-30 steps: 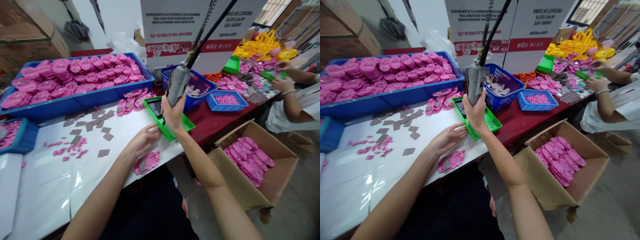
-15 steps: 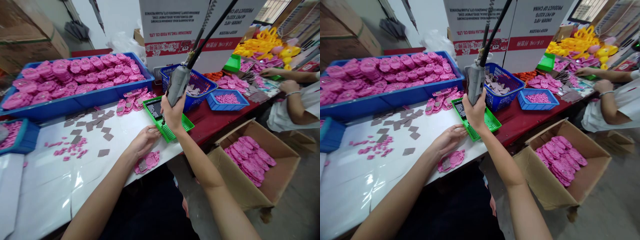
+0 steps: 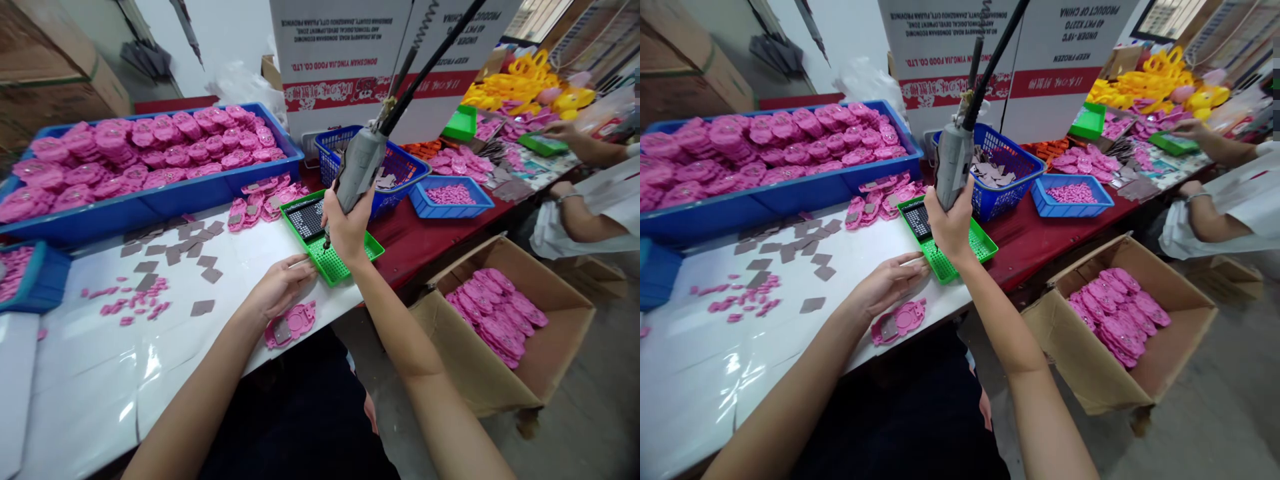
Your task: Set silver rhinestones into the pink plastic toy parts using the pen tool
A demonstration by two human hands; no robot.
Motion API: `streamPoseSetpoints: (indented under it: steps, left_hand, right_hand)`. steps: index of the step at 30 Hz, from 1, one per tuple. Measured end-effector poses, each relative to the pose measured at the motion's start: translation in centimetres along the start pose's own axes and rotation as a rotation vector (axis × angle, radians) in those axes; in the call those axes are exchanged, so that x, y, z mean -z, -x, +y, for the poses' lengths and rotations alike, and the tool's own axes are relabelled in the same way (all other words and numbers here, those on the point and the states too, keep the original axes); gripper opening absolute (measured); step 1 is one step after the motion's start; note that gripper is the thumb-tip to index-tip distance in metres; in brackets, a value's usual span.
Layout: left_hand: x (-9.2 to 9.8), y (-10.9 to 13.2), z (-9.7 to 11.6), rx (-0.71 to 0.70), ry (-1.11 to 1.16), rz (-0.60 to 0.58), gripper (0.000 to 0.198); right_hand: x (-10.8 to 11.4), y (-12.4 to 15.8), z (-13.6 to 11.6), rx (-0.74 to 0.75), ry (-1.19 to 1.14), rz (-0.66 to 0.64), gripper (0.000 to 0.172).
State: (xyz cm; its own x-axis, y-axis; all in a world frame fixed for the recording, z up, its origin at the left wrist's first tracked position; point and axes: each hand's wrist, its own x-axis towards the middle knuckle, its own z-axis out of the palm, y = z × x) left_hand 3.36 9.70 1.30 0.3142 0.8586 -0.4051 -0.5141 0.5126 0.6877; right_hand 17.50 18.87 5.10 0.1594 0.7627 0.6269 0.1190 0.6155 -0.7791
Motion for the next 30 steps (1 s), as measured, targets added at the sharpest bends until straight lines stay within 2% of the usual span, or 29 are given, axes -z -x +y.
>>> streamPoseSetpoints:
  steps: [3,8,11,16,20,25,30]
  left_hand:
    - [0.0,0.7,-0.1,-0.012,-0.029,0.060,0.039]
    - [0.3,2.0,-0.5,-0.063,-0.101,0.142,0.046]
    - [0.3,2.6,-0.9,-0.105,-0.133,0.205,0.052]
    - [0.5,3.5,-1.6,-0.130,-0.127,0.267,0.049]
    - [1.6,4.2,-1.7,-0.149,-0.129,0.305,0.050]
    - [2.9,5.2,-1.3,-0.269,-0.112,0.372,0.045]
    - [1.5,6.6,-1.2,-0.389,-0.191,0.356,0.037]
  right_hand:
    - [-0.1,0.1,-0.7,-0.039,-0.047,0.136,0.038]
    - [0.4,0.2,-0.7,-0.066,-0.093,0.180,0.049]
    - [0.8,0.1,-0.5,-0.046,-0.095,0.203,0.049]
    - [1.0,-0.5,-0.8,-0.005,-0.112,0.197,0.047]
    - [1.2,-0.7,-1.8,0.024,-0.108,0.176,0.045]
    - [1.3,0.1,-3.9,-0.038,-0.161,0.142,0.046]
    - [0.7,1.2,-7.0,-0.066,-0.225,0.121,0.041]
